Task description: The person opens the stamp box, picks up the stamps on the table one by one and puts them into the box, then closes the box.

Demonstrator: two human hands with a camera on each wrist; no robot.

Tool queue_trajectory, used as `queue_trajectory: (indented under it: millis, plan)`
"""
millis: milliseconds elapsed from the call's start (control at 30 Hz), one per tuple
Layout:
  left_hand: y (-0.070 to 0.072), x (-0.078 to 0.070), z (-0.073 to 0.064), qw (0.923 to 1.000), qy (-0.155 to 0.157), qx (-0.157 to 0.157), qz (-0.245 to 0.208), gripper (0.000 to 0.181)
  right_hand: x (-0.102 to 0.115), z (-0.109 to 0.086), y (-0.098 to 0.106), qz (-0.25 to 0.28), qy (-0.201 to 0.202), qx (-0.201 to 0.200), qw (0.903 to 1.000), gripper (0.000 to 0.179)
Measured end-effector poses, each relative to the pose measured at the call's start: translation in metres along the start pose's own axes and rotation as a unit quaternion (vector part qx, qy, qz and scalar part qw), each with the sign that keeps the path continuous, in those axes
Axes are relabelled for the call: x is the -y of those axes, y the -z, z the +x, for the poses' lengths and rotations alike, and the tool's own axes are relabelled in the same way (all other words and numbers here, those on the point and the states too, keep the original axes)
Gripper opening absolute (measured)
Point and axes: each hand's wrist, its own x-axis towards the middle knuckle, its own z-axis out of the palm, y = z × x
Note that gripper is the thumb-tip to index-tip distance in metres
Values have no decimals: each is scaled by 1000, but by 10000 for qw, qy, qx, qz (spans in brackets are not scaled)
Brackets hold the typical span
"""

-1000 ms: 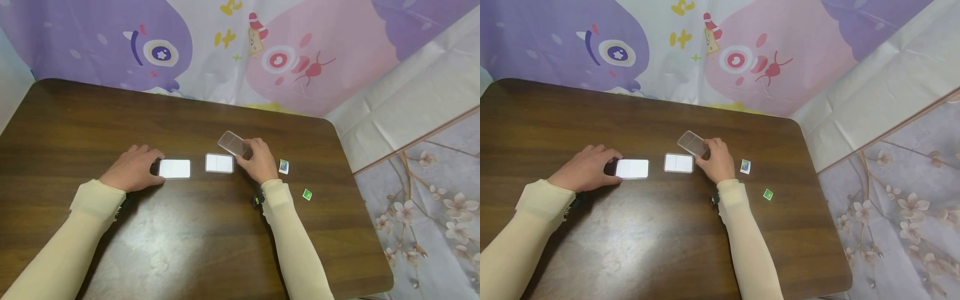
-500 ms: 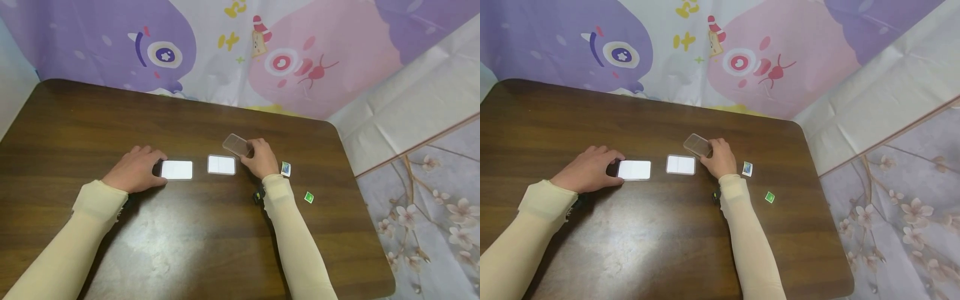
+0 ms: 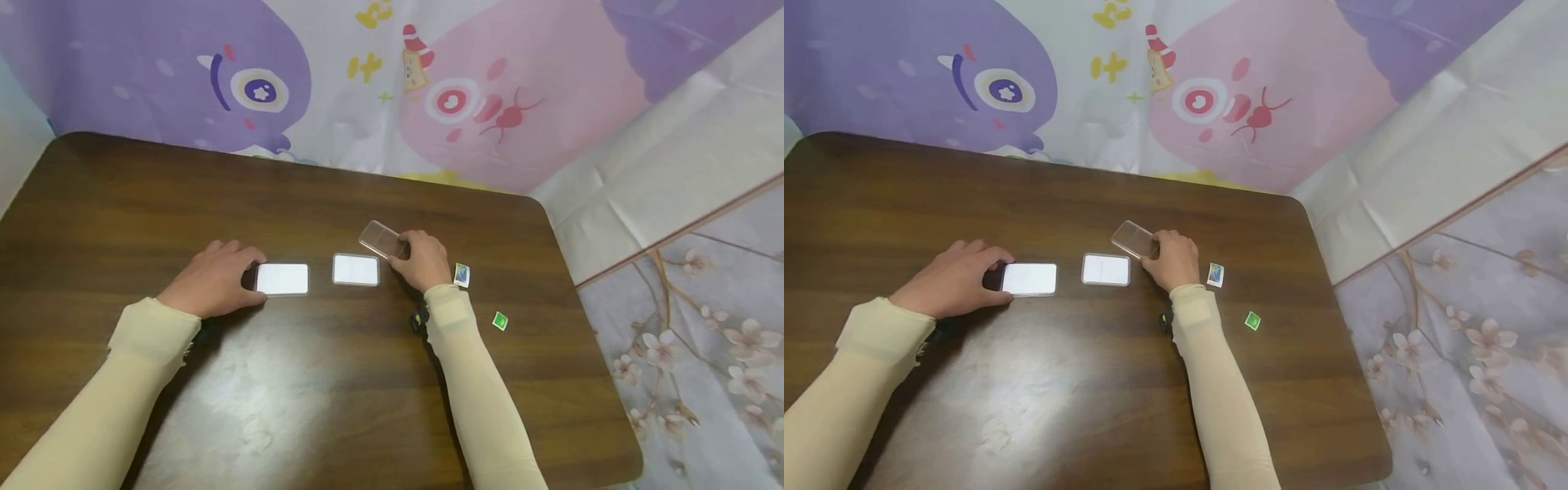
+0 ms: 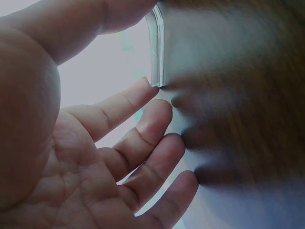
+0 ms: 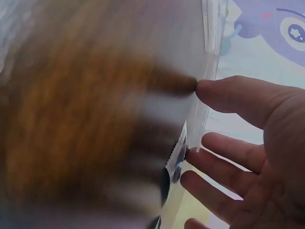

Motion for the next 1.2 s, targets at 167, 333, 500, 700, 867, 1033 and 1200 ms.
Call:
queue_trajectory:
  millis: [167, 333, 500, 700, 867, 1033, 1200]
  plan:
    - [-1, 1, -1, 9999, 87, 89, -41, 64, 0, 0, 1, 71, 85, 174, 9998, 59]
    - [-1, 3, 0, 9998, 102, 144, -54, 67, -4, -6, 6, 370, 224, 84, 9990, 61]
    - [-2, 7, 0, 9998, 138, 105, -41, 65, -4, -14, 9, 834, 341, -118, 9959, 56]
    - [-1, 9, -1, 9999, 113, 88, 1, 65, -1, -16, 9, 941, 607, -135, 9936, 54]
    - [0, 9, -2, 9999, 112, 56, 50, 66, -2, -14, 11, 789, 744, -155, 9940, 50]
    - [-1, 7, 1, 9999, 84, 49, 90, 66, -5, -15, 15, 761, 742, -140, 9942, 43]
    - [1, 3, 5, 9999, 67, 44, 73, 65, -9, -14, 19, 772, 840, -111, 9934, 43]
